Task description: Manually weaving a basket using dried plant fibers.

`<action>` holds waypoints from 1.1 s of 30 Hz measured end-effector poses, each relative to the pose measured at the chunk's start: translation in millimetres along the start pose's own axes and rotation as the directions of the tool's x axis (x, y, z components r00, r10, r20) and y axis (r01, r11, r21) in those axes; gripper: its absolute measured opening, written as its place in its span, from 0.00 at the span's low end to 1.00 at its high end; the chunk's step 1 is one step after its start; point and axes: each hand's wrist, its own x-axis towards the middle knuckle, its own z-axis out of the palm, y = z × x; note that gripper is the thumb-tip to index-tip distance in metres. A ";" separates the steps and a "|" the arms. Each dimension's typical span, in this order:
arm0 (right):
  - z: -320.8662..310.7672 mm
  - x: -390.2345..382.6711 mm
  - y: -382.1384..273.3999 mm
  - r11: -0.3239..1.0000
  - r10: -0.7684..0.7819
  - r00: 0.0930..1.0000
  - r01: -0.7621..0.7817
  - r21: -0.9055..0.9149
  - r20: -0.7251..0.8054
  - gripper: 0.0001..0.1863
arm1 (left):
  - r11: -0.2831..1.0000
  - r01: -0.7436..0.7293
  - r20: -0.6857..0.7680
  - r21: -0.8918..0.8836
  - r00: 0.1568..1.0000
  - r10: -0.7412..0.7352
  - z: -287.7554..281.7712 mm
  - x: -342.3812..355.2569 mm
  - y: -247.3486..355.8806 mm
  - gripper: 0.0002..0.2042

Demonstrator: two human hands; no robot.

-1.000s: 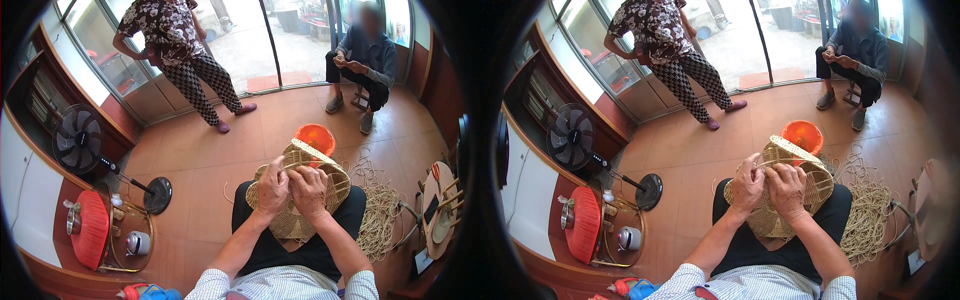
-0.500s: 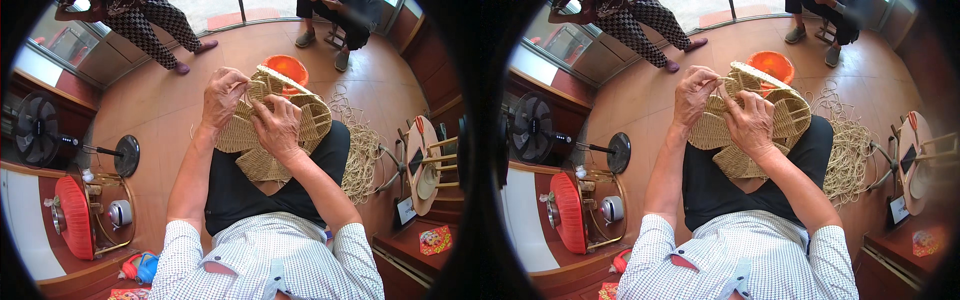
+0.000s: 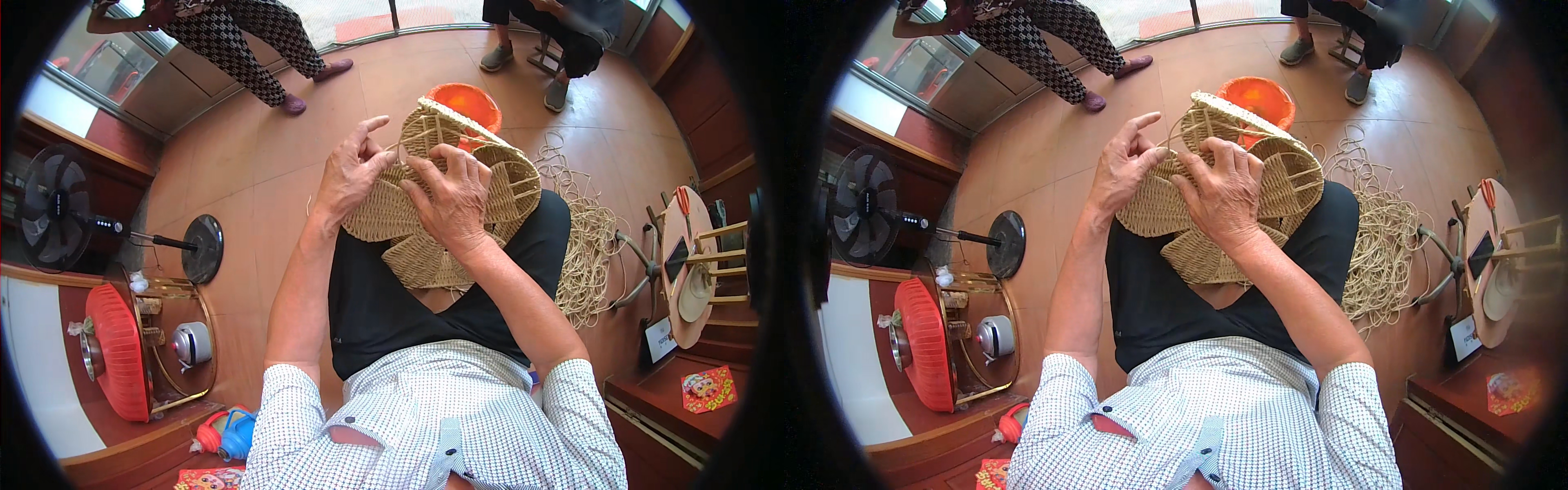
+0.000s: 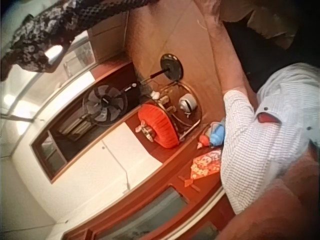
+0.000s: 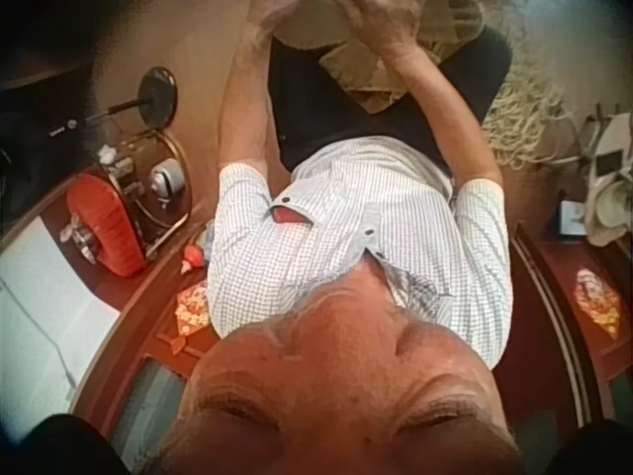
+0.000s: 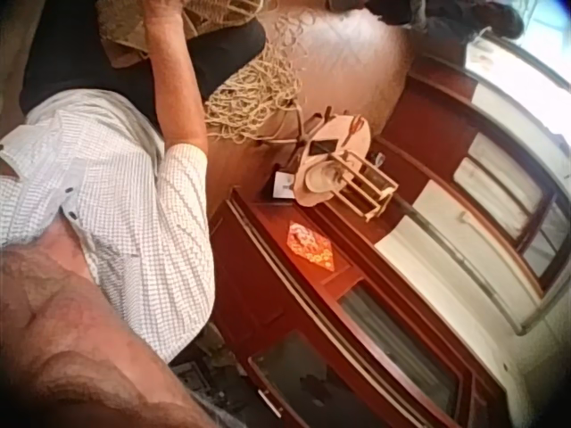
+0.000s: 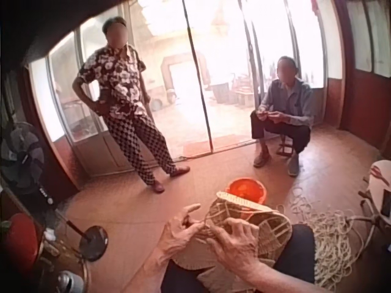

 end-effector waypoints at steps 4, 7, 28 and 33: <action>3.7 7.8 -2.3 0.999 -0.047 0.997 0.046 -0.014 -0.063 0.22 | 0.935 -0.028 -0.158 0.354 0.983 0.089 2.9 -18.9 1.9 0.26; 4.1 9.9 -5.4 0.993 -0.115 0.989 0.116 0.006 -0.094 0.18 | 0.844 -0.089 -0.252 0.528 0.933 0.256 4.6 -30.2 8.7 0.25; 22.5 20.1 1.1 0.991 -0.111 0.967 0.124 0.045 -0.231 0.09 | 0.555 0.464 -0.681 0.691 0.676 0.282 -267.6 -170.9 -146.6 0.12; 22.1 21.3 -3.4 0.999 -0.003 0.985 0.010 0.038 -0.171 0.08 | 0.602 0.606 -0.744 0.520 0.668 -0.030 -249.5 -163.2 -138.1 0.17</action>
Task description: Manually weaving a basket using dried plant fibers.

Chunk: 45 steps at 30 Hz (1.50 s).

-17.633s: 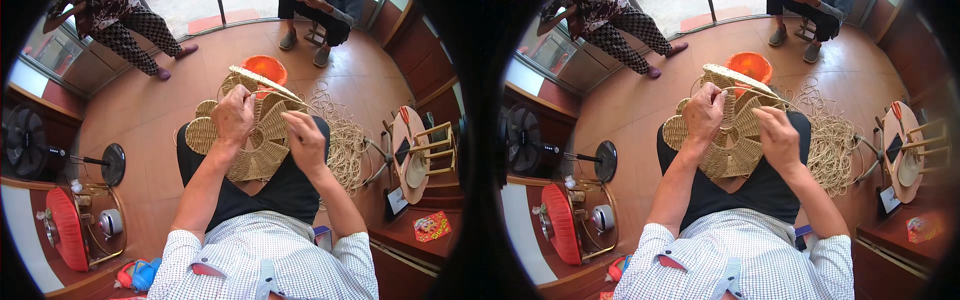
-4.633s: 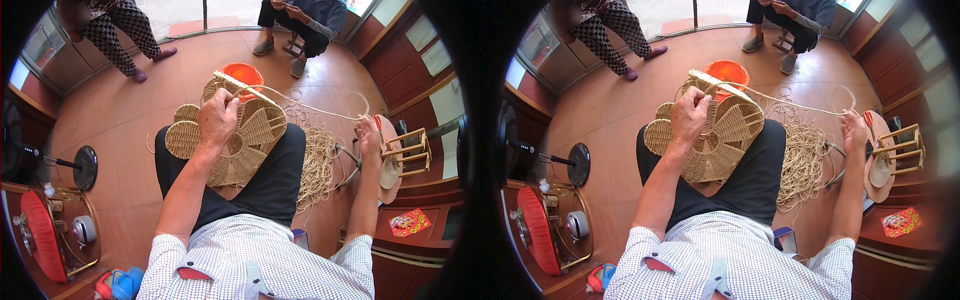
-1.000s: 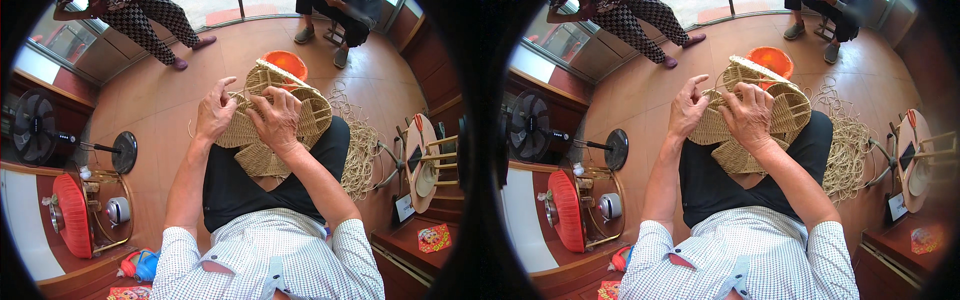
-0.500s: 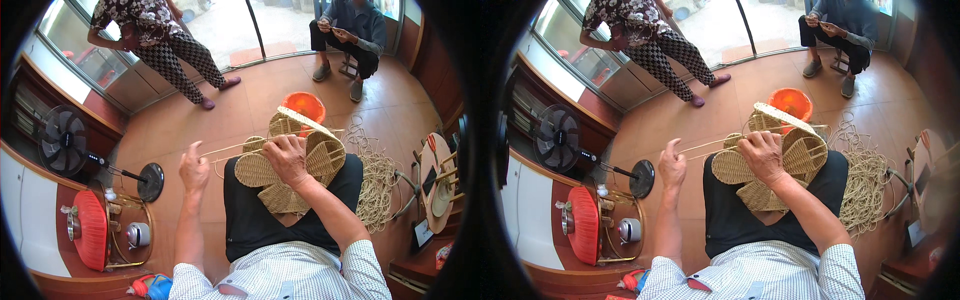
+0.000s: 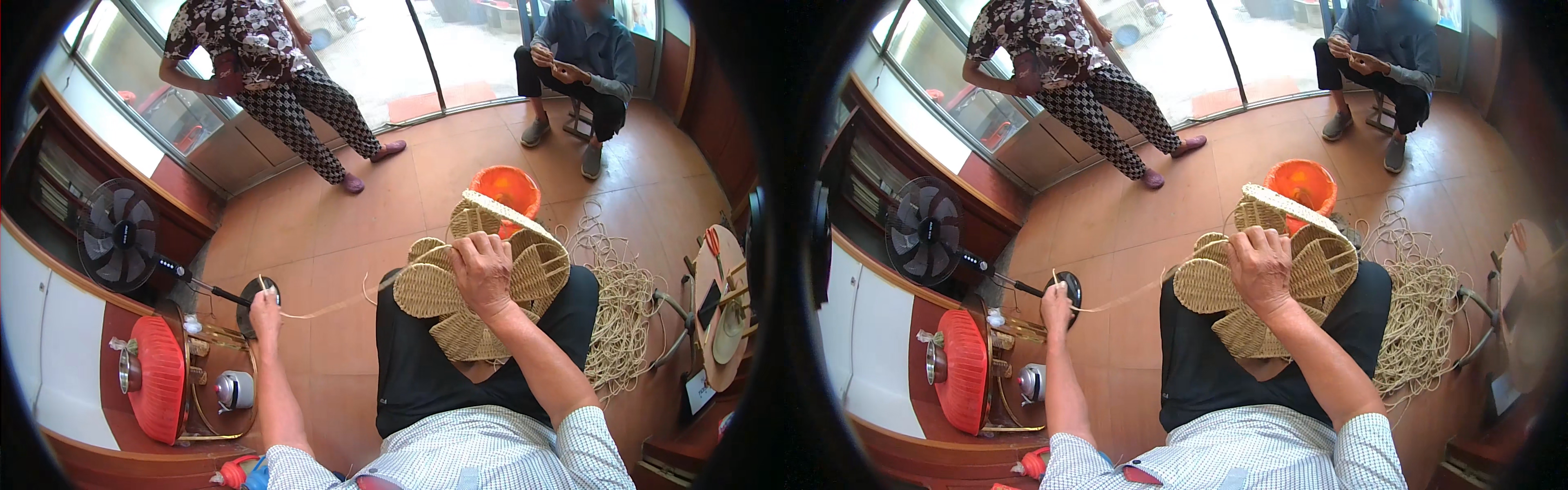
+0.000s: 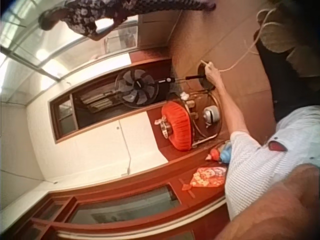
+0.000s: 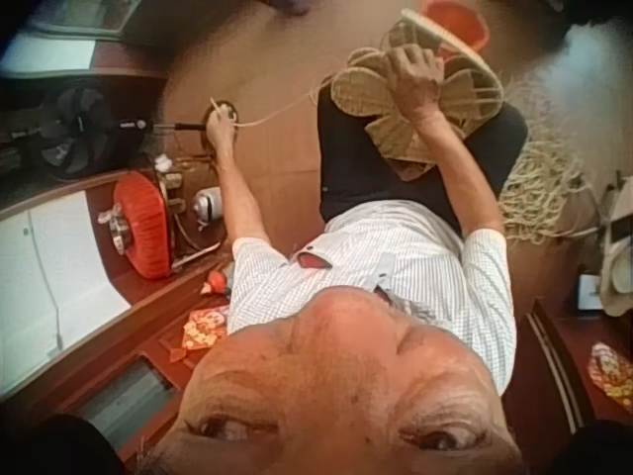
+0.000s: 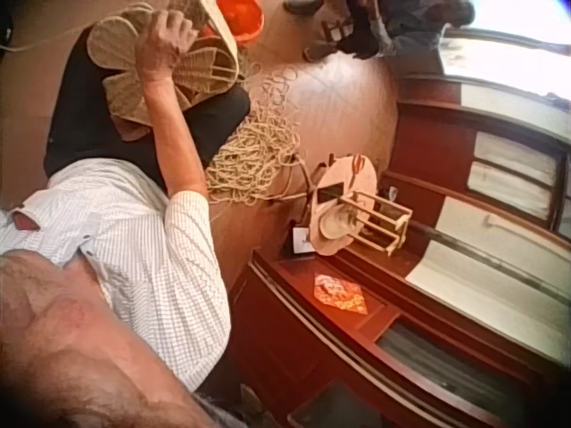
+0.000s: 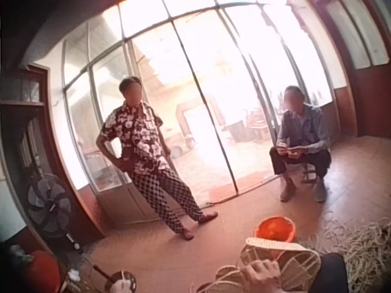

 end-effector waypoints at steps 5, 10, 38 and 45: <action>4.9 -3.6 -0.7 0.993 0.100 0.995 -0.101 0.067 0.021 0.11 | 0.938 -0.164 0.035 -0.304 0.982 0.183 18.8 -53.8 108.3 0.11; 7.6 -5.7 -2.1 0.992 0.120 0.993 -0.120 0.047 -0.002 0.08 | 0.723 -0.073 0.300 -0.687 0.878 0.373 27.9 -128.4 234.0 0.11; 1.2 -10.0 -8.9 0.990 0.137 0.989 -0.139 0.024 0.054 0.10 | 0.344 0.491 0.595 -0.801 0.584 0.552 38.1 -102.2 293.4 0.27; -3.2 -4.7 -7.4 0.997 -0.066 0.988 0.061 0.041 0.141 0.08 | 0.166 0.623 0.627 -0.765 0.660 0.414 -5.1 -118.4 244.5 0.23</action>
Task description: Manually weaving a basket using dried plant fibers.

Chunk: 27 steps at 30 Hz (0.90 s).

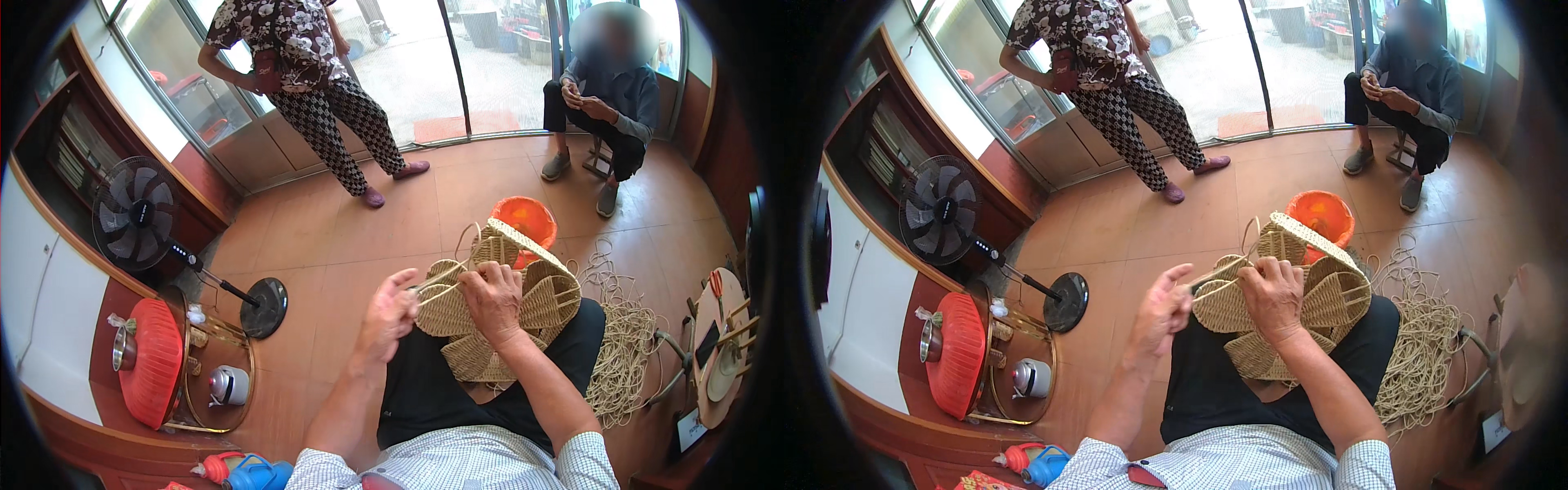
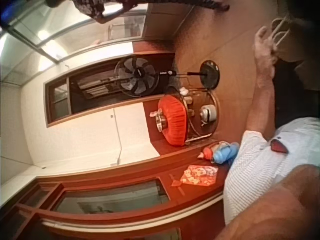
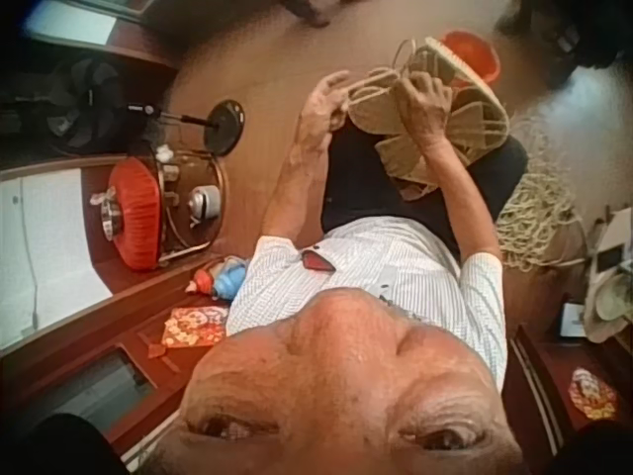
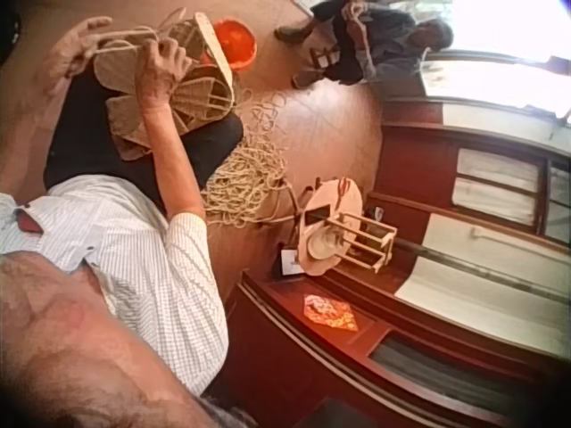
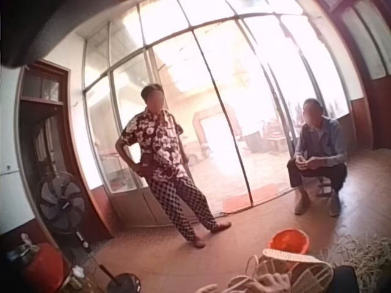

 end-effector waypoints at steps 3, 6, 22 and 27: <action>-3.5 3.1 0.8 1.000 0.000 0.999 0.001 0.025 -0.037 0.07 | 0.997 -0.039 -0.186 0.064 0.981 0.050 -52.7 -19.7 25.7 0.22; -4.4 -2.6 4.6 0.998 0.003 0.997 0.002 0.061 -0.081 0.07 | 0.993 -0.112 -0.394 0.026 0.912 0.113 -133.6 -33.6 39.9 0.18; -22.9 22.5 23.6 0.937 0.220 0.975 -0.201 0.287 -0.033 0.08 | 0.597 -0.188 0.001 0.780 0.954 0.299 16.4 -24.4 -0.4 0.09; -28.8 17.5 31.5 0.958 0.173 0.985 -0.173 0.229 0.019 0.08 | 0.332 -0.431 0.186 0.839 0.800 0.570 72.1 35.1 -44.4 0.07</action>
